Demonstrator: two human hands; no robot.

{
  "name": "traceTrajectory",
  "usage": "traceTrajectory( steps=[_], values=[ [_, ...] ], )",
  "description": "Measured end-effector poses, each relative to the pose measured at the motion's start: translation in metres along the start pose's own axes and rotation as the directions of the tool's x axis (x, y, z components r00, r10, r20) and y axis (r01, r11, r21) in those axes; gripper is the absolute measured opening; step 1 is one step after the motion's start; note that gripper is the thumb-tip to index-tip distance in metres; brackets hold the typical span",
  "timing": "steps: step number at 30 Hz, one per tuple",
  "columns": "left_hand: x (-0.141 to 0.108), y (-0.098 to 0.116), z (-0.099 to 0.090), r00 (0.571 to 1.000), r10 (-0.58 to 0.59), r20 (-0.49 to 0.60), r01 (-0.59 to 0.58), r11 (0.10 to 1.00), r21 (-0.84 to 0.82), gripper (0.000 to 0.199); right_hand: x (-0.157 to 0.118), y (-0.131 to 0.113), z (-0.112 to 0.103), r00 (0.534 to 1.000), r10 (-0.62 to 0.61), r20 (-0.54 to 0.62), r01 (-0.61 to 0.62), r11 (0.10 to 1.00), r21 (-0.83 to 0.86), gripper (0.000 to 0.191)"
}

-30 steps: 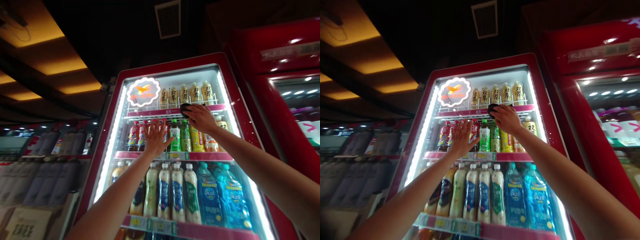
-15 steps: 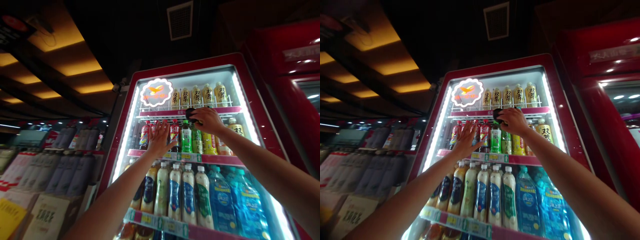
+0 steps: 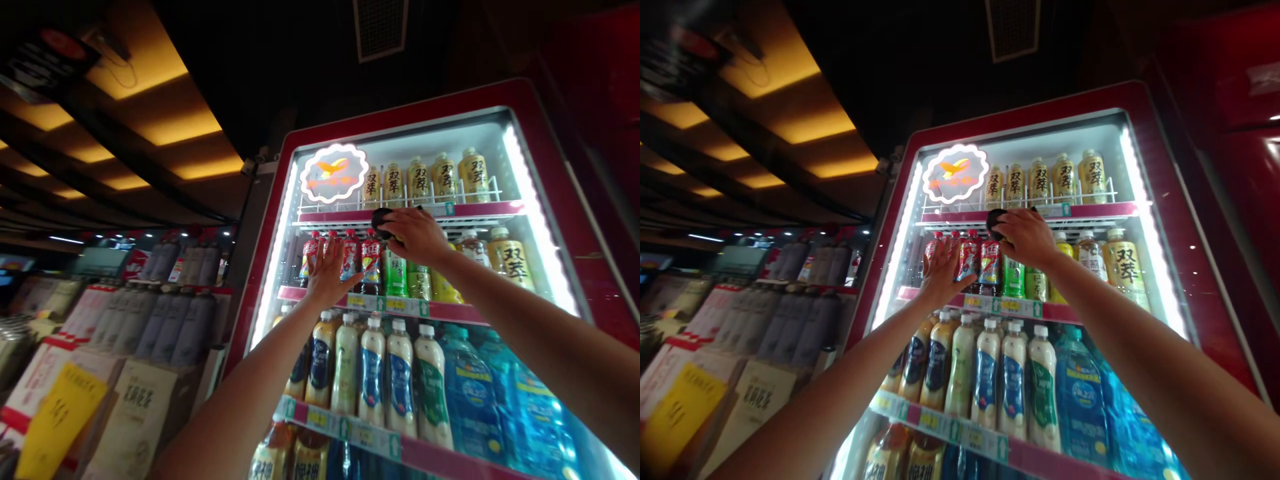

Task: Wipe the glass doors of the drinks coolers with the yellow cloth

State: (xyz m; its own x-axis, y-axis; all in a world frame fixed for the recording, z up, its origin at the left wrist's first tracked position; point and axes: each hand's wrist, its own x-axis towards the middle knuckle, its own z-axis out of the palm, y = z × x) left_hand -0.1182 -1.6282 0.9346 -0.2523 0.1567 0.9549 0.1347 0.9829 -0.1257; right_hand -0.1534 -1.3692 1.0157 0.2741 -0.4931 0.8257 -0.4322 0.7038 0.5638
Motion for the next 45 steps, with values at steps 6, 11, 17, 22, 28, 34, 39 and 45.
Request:
traceTrajectory(
  steps=[6, 11, 17, 22, 28, 34, 39, 45],
  values=[
    [-0.017, -0.024, -0.001, 1.0, 0.013, 0.001, -0.013, 0.999, 0.041, 0.097, 0.037, -0.004, 0.009, 0.937, 0.317, -0.145, -0.326, 0.945, -0.038, 0.035],
    [-0.024, -0.031, 0.004, 1.0, 0.005, -0.025, -0.004, 1.0, 0.016, 0.091, 0.058, -0.052, 0.028, 0.987, 0.15, -0.053, -0.15, 0.989, 0.004, 0.037],
    [-0.027, -0.024, 0.002, 0.999, -0.03, 0.024, 0.029, 0.999, 0.023, 0.092, 0.023, -0.031, 0.015, 0.996, 0.085, -0.036, -0.086, 0.996, -0.025, 0.036],
    [-0.03, -0.019, 0.005, 0.999, -0.038, -0.012, 0.039, 0.994, 0.107, 0.09, 0.067, -0.043, 0.037, 0.923, 0.339, -0.182, -0.354, 0.934, -0.055, 0.037],
    [-0.032, -0.035, -0.002, 0.999, 0.047, -0.004, -0.047, 0.997, 0.054, 0.077, 0.086, -0.081, 0.052, 0.998, 0.065, -0.027, -0.065, 0.998, 0.028, 0.044],
    [-0.026, -0.082, -0.018, 0.998, 0.06, -0.022, -0.058, 0.995, 0.078, 0.082, 0.048, -0.038, 0.028, 0.992, 0.124, -0.002, -0.124, 0.992, -0.037, 0.038],
    [-0.016, -0.1, -0.021, 0.998, -0.036, -0.044, 0.043, 0.988, 0.148, 0.085, 0.079, -0.033, 0.04, 0.93, 0.346, -0.122, -0.354, 0.934, -0.055, 0.036],
    [-0.018, -0.097, -0.024, 0.998, -0.049, -0.051, 0.057, 0.984, 0.171, 0.083, 0.089, -0.088, 0.055, 0.982, 0.165, -0.091, -0.168, 0.985, -0.026, 0.04]
  ],
)
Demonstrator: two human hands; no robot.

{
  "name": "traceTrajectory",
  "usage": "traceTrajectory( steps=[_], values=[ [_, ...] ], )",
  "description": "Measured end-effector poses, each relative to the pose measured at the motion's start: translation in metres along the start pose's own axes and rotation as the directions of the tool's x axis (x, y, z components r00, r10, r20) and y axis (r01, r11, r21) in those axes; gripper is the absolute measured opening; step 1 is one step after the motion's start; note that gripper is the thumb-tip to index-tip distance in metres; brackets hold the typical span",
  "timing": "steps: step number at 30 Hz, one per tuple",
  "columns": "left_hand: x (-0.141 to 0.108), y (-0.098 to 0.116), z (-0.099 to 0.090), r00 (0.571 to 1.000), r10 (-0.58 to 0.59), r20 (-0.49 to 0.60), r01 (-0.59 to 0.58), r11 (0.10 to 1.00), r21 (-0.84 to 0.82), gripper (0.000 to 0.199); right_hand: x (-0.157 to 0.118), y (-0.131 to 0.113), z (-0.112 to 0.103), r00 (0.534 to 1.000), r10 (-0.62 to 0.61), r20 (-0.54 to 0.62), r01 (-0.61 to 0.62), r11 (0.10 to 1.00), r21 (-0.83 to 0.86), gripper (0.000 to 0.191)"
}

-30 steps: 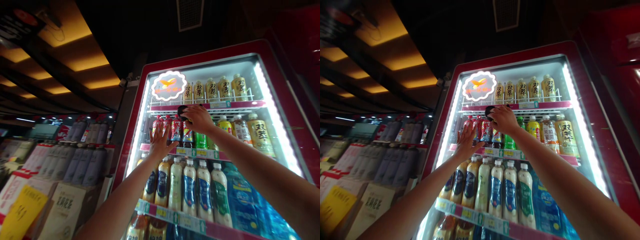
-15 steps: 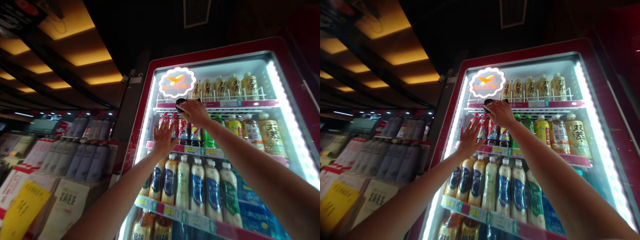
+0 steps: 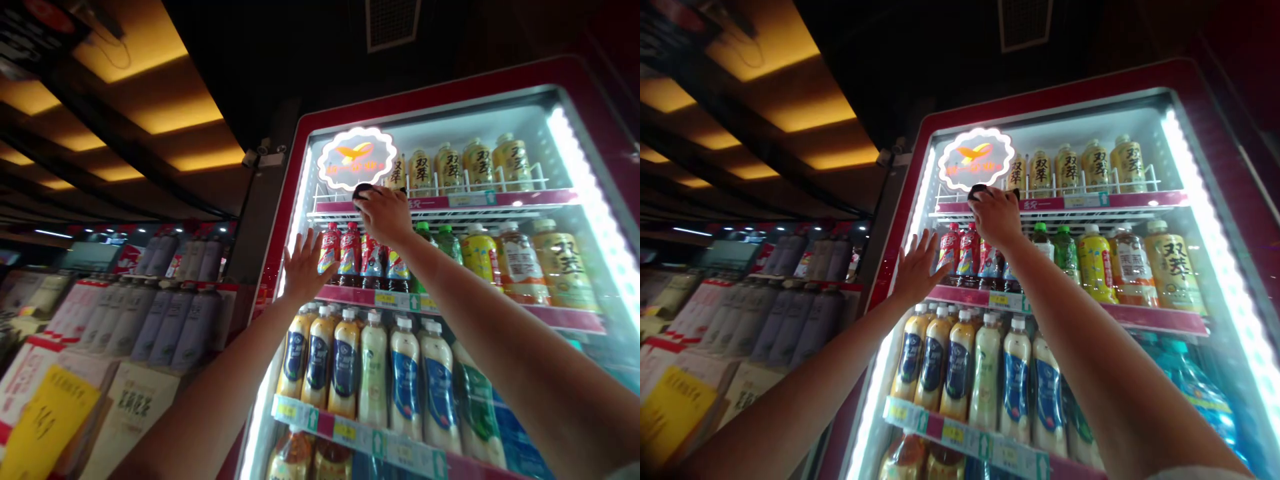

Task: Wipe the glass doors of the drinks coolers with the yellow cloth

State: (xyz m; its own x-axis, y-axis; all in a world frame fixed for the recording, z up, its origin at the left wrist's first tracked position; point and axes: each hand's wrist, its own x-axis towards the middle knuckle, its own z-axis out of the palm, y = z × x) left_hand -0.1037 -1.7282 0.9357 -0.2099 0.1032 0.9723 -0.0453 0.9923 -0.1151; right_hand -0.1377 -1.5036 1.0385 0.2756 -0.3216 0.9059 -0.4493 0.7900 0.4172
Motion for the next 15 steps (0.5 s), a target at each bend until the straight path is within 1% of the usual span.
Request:
traceTrajectory(
  steps=[2, 3, 4, 6, 8, 9, 10, 11, 13, 15],
  values=[
    [-0.001, 0.0, -0.001, 1.0, 0.003, -0.001, -0.003, 1.0, -0.006, 0.083, -0.011, 0.002, -0.008, 0.99, -0.125, 0.065, 0.125, 0.992, 0.006, 0.039],
    [-0.001, 0.0, -0.001, 1.0, 0.002, -0.008, -0.002, 1.0, -0.007, 0.083, -0.014, 0.007, -0.012, 0.983, -0.16, 0.093, 0.16, 0.987, 0.006, 0.039],
    [-0.002, 0.0, 0.0, 1.0, 0.001, -0.017, -0.001, 1.0, -0.007, 0.083, -0.015, 0.015, -0.015, 0.98, -0.166, 0.109, 0.166, 0.986, 0.002, 0.038],
    [-0.002, -0.002, 0.001, 0.999, 0.001, -0.033, -0.002, 1.0, -0.007, 0.083, -0.008, 0.028, -0.017, 0.992, -0.094, 0.09, 0.095, 0.995, -0.007, 0.037],
    [-0.003, -0.003, 0.002, 0.999, 0.003, -0.033, -0.003, 1.0, -0.008, 0.084, 0.006, 0.029, -0.009, 0.999, 0.024, 0.022, -0.024, 1.0, -0.001, 0.036],
    [-0.003, -0.003, 0.003, 1.0, 0.0, -0.027, 0.0, 1.0, -0.009, 0.085, 0.015, 0.023, -0.002, 0.998, 0.067, -0.01, -0.066, 0.998, 0.012, 0.036],
    [-0.003, -0.003, 0.003, 1.0, -0.006, -0.023, 0.006, 1.0, -0.01, 0.085, 0.023, 0.013, 0.005, 0.996, 0.081, -0.028, -0.081, 0.996, 0.03, 0.035],
    [-0.003, -0.003, 0.002, 1.0, -0.013, -0.02, 0.013, 1.0, -0.01, 0.085, 0.03, 0.001, 0.013, 0.997, 0.067, -0.029, -0.066, 0.997, 0.049, 0.035],
    [-0.003, -0.002, 0.001, 1.0, -0.023, -0.014, 0.023, 1.0, -0.011, 0.086, 0.037, -0.026, 0.024, 1.0, -0.025, 0.002, 0.024, 0.996, 0.086, 0.036],
    [-0.003, -0.001, 0.0, 1.0, -0.019, -0.008, 0.019, 1.0, -0.014, 0.087, 0.034, -0.046, 0.028, 0.99, -0.131, 0.052, 0.124, 0.985, 0.117, 0.035]
  ],
)
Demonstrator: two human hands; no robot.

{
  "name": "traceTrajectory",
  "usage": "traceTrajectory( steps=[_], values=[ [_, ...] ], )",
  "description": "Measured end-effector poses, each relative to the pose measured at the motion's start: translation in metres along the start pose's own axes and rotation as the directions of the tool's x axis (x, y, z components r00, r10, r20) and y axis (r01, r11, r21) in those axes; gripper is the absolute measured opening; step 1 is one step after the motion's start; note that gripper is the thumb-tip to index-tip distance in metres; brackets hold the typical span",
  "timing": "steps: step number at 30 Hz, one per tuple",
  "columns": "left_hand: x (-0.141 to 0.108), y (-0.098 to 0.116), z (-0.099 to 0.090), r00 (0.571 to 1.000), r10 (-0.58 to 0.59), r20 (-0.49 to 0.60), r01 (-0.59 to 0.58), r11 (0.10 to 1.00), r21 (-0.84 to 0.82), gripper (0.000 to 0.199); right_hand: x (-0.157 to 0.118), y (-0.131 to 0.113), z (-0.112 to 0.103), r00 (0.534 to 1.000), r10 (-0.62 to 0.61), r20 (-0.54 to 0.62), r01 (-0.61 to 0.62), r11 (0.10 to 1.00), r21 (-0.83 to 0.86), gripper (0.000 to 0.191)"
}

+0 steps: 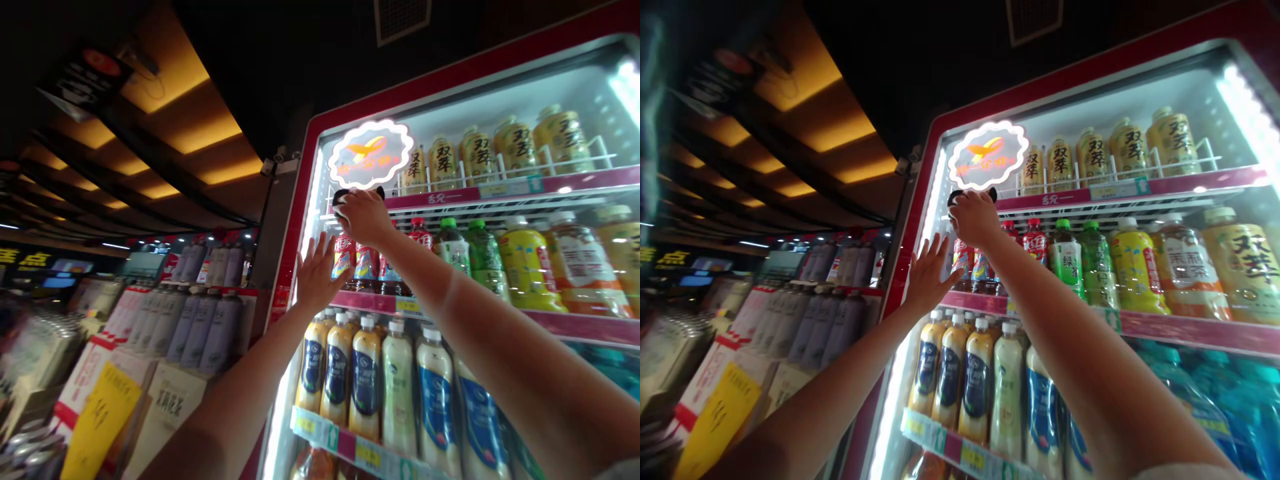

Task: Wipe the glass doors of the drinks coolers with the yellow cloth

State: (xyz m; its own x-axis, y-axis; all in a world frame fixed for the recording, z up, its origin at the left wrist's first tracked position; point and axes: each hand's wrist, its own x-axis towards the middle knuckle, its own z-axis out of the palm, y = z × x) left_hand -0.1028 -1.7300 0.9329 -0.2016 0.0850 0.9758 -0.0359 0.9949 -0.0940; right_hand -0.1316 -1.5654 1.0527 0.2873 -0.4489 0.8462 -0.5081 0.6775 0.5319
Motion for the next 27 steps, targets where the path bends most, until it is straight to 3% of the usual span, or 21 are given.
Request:
traceTrajectory(
  steps=[4, 9, 12, 14, 17, 20, 23, 27],
  values=[
    [-0.001, -0.008, -0.003, 0.998, 0.059, 0.024, -0.058, 0.998, -0.031, 0.087, -0.02, 0.006, -0.009, 0.996, -0.046, 0.078, 0.044, 0.999, 0.02, 0.033],
    [-0.005, -0.04, -0.005, 0.991, 0.135, 0.007, -0.135, 0.99, -0.039, 0.075, -0.016, 0.032, -0.013, 0.988, 0.146, -0.043, -0.147, 0.989, -0.013, 0.036],
    [-0.008, -0.06, -0.005, 0.991, 0.135, -0.007, -0.135, 0.991, -0.009, 0.075, 0.003, 0.013, 0.003, 0.967, 0.229, -0.111, -0.235, 0.971, -0.044, 0.04],
    [-0.01, -0.069, -0.004, 0.99, 0.144, 0.011, -0.143, 0.99, -0.017, 0.075, 0.008, -0.008, 0.013, 0.97, 0.215, -0.114, -0.223, 0.973, -0.062, 0.039],
    [-0.012, -0.076, -0.002, 0.982, 0.185, 0.028, -0.184, 0.982, -0.044, 0.076, -0.003, -0.031, 0.015, 0.994, 0.106, -0.03, -0.108, 0.991, -0.078, 0.038],
    [-0.012, -0.082, 0.001, 0.977, 0.211, 0.011, -0.21, 0.976, -0.063, 0.08, -0.02, -0.034, 0.006, 0.996, 0.086, 0.036, -0.082, 0.992, -0.101, 0.042],
    [-0.012, -0.089, 0.005, 0.971, 0.238, -0.007, -0.238, 0.968, -0.083, 0.082, -0.02, -0.027, 0.003, 0.978, 0.207, -0.019, -0.207, 0.968, -0.145, 0.044],
    [-0.013, -0.094, 0.011, 0.961, 0.272, -0.04, -0.275, 0.957, -0.088, 0.082, 0.012, -0.033, 0.021, 0.915, 0.365, -0.173, -0.389, 0.912, -0.133, 0.044]
  ],
)
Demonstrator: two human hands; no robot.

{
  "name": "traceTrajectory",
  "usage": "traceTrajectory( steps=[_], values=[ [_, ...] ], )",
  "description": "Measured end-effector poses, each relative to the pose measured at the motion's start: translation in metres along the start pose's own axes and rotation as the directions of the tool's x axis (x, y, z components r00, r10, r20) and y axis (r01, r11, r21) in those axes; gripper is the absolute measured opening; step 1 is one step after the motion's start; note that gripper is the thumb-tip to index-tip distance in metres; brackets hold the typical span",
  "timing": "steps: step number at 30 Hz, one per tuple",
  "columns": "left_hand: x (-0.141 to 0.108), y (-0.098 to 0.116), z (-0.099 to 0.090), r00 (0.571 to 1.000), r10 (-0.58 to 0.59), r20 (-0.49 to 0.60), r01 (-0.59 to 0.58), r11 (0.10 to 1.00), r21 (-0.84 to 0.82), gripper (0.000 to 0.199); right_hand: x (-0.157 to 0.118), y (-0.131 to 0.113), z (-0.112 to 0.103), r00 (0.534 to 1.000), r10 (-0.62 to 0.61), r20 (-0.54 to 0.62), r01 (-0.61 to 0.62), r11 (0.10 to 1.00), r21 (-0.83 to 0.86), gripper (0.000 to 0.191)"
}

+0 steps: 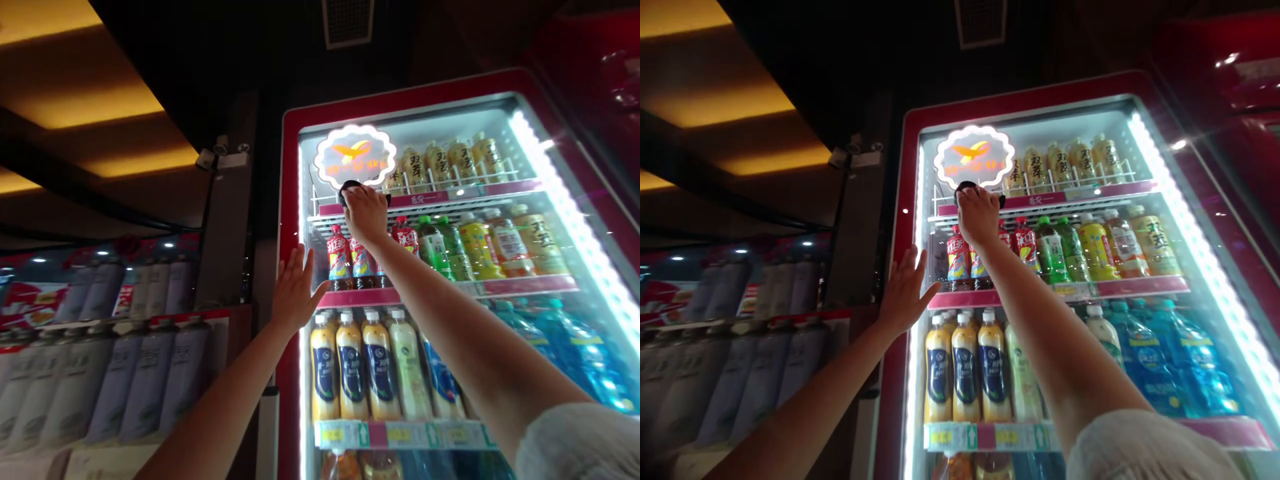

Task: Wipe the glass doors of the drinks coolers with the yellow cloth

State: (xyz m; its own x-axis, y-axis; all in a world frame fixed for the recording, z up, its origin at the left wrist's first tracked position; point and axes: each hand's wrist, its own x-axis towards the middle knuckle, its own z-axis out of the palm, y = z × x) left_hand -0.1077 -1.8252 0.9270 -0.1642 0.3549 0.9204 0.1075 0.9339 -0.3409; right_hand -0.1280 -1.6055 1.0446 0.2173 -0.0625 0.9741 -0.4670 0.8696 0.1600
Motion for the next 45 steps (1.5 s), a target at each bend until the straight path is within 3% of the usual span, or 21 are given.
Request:
traceTrajectory(
  steps=[2, 4, 8, 10, 12, 14, 16, 19, 21, 23, 26, 29, 32, 35, 37, 41, 45],
  values=[
    [-0.001, 0.0, 0.002, 1.0, 0.006, -0.02, -0.006, 1.0, -0.002, 0.081, 0.005, -0.017, 0.009, 1.0, -0.014, -0.004, 0.014, 1.0, 0.014, 0.044],
    [-0.001, 0.001, 0.002, 1.0, 0.005, -0.029, -0.006, 1.0, -0.01, 0.082, -0.001, -0.029, 0.01, 0.992, -0.11, 0.059, 0.108, 0.994, 0.022, 0.044],
    [0.0, 0.002, 0.003, 1.0, 0.005, -0.023, -0.006, 0.999, -0.046, 0.083, -0.028, -0.024, -0.007, 0.945, -0.266, 0.191, 0.268, 0.963, 0.016, 0.044],
    [0.0, 0.002, 0.003, 1.0, 0.009, -0.025, -0.01, 0.998, -0.063, 0.082, -0.034, -0.017, -0.014, 0.958, -0.224, 0.181, 0.23, 0.973, -0.014, 0.045],
    [0.0, 0.002, 0.004, 1.0, 0.013, -0.023, -0.015, 0.997, -0.074, 0.081, -0.029, -0.015, -0.013, 0.987, -0.109, 0.121, 0.115, 0.992, -0.049, 0.047],
    [-0.001, 0.001, 0.004, 1.0, 0.021, -0.015, -0.022, 0.997, -0.078, 0.081, -0.018, -0.023, -0.004, 0.998, 0.004, 0.057, 0.0, 0.998, -0.063, 0.048],
    [-0.003, -0.001, 0.002, 0.999, 0.036, -0.004, -0.036, 0.996, -0.08, 0.081, -0.009, -0.034, 0.006, 0.999, 0.034, 0.042, -0.032, 0.998, -0.057, 0.048],
    [-0.008, -0.004, -0.002, 0.998, 0.058, 0.01, -0.057, 0.995, -0.083, 0.085, -0.008, -0.043, 0.009, 0.984, -0.121, 0.134, 0.122, 0.992, -0.003, 0.046],
    [-0.011, -0.008, -0.005, 0.999, 0.047, 0.013, -0.046, 0.995, -0.083, 0.09, -0.013, -0.038, 0.003, 0.939, -0.268, 0.214, 0.263, 0.963, 0.051, 0.047],
    [-0.013, -0.012, -0.006, 0.999, 0.031, 0.015, -0.03, 0.996, -0.083, 0.095, -0.015, -0.03, -0.002, 0.914, -0.324, 0.244, 0.317, 0.946, 0.067, 0.048],
    [-0.013, -0.018, -0.004, 1.0, 0.025, 0.006, -0.025, 0.996, -0.087, 0.099, -0.004, -0.03, 0.002, 0.961, -0.196, 0.193, 0.199, 0.98, 0.007, 0.048],
    [-0.013, -0.021, 0.001, 0.999, 0.023, -0.022, -0.025, 0.997, -0.079, 0.098, 0.01, -0.054, 0.018, 0.989, -0.057, 0.137, 0.062, 0.998, -0.028, 0.048],
    [-0.016, -0.02, 0.003, 0.999, 0.02, -0.037, -0.022, 0.998, -0.061, 0.099, 0.011, -0.078, 0.027, 0.967, -0.17, 0.19, 0.168, 0.985, 0.026, 0.047],
    [-0.019, -0.018, 0.001, 1.0, 0.012, -0.017, -0.013, 0.999, -0.038, 0.099, 0.005, -0.082, 0.025, 0.91, -0.329, 0.252, 0.318, 0.944, 0.084, 0.047],
    [-0.021, -0.017, -0.001, 1.0, 0.008, -0.002, -0.008, 1.0, -0.03, 0.098, 0.009, -0.078, 0.024, 0.921, -0.304, 0.242, 0.297, 0.952, 0.068, 0.046],
    [-0.022, -0.018, -0.002, 1.0, 0.013, 0.004, -0.013, 0.999, -0.039, 0.094, 0.033, -0.083, 0.036, 0.974, -0.143, 0.176, 0.141, 0.99, 0.029, 0.048],
    [-0.025, -0.018, 0.0, 1.0, 0.014, 0.004, -0.014, 0.999, -0.045, 0.095, 0.034, -0.098, 0.047, 0.953, -0.22, 0.209, 0.203, 0.974, 0.097, 0.05]
  ],
)
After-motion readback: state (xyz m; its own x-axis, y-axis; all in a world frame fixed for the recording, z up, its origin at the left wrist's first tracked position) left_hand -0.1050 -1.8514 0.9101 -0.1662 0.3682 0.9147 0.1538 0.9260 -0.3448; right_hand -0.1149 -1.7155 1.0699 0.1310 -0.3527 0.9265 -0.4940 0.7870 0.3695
